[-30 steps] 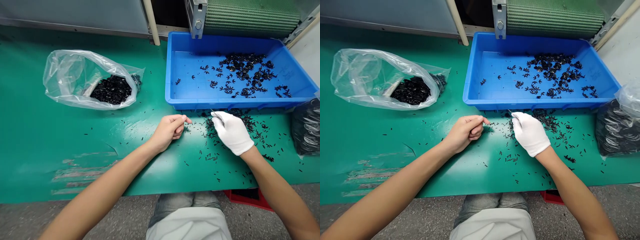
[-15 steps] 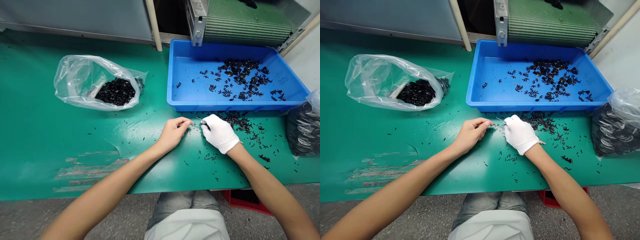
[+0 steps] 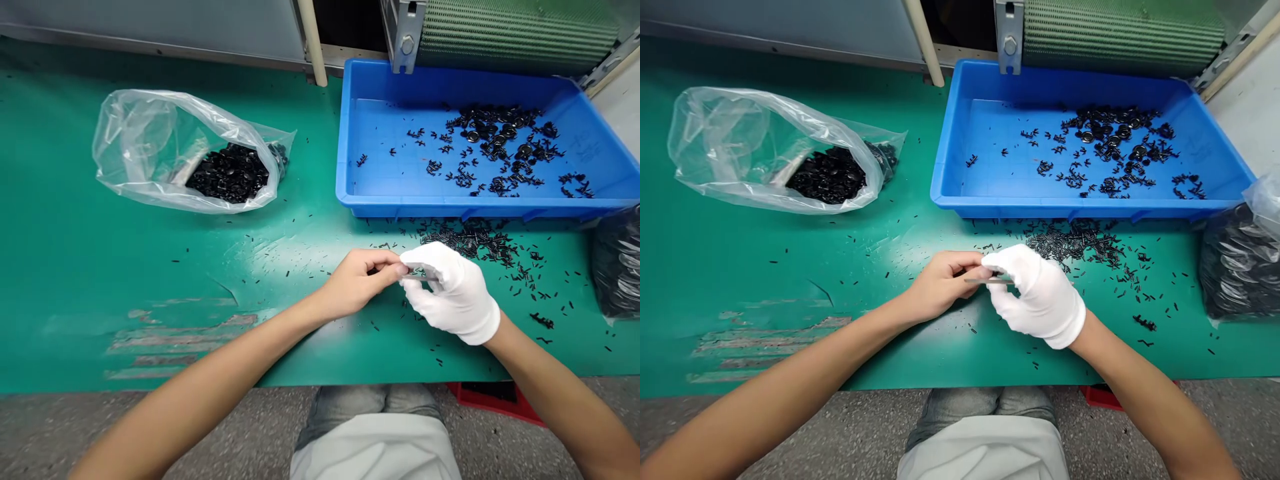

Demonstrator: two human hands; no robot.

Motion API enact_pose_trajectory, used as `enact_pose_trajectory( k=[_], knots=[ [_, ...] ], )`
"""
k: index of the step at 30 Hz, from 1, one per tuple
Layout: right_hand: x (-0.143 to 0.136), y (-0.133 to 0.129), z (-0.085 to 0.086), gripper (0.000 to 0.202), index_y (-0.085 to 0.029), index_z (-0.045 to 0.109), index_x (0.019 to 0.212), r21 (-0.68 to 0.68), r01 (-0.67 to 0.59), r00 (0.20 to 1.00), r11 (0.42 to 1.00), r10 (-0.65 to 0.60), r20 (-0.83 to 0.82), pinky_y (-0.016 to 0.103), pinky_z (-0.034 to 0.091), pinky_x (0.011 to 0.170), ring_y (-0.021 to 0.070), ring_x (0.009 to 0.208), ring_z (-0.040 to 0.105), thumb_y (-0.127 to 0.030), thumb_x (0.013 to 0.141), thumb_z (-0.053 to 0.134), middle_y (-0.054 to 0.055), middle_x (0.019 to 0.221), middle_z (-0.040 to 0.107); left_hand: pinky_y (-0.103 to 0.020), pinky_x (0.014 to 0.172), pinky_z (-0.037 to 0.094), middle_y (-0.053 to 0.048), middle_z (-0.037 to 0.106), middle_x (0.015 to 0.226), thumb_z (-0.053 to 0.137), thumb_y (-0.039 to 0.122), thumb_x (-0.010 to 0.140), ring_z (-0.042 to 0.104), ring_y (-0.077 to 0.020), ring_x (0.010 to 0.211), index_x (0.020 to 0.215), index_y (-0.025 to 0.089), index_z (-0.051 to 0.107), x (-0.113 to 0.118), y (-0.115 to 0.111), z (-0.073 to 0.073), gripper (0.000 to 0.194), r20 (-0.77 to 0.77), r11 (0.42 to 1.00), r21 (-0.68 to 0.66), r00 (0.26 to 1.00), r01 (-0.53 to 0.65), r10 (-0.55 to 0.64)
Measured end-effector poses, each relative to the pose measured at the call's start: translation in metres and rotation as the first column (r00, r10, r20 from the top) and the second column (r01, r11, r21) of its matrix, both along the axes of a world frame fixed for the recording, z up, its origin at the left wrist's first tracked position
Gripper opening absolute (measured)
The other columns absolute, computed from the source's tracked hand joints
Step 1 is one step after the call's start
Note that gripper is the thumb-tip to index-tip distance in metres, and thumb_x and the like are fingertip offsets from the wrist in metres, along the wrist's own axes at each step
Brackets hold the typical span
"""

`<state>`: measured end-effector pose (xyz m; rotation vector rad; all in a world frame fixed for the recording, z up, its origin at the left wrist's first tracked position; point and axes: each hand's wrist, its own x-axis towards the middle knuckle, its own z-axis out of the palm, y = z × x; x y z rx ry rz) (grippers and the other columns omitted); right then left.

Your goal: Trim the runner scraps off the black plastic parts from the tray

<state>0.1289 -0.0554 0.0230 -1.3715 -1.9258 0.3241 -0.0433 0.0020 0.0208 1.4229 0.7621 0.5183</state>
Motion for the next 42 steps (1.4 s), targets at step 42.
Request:
enact_pose_trajectory(
  k=[42],
  knots=[
    [0.011, -0.010, 0.020, 0.024, -0.018, 0.055, 0.111, 0.001, -0.144, 0.987, 0.990, 0.144, -0.067, 0.024, 0.044, 0.055, 0.0108, 0.056, 0.053, -0.015, 0.093, 0.040, 0.001, 0.075, 0.060, -0.021, 0.039, 0.018, 0.007, 0.036, 0.040, 0.072, 0.041, 0.070, 0.027, -0.0050, 0.039, 0.074, 0.011, 0.070, -0.005, -0.012, 0.001, 0.031, 0.219, 0.957, -0.281, 0.967, -0.065, 0.130]
  ],
)
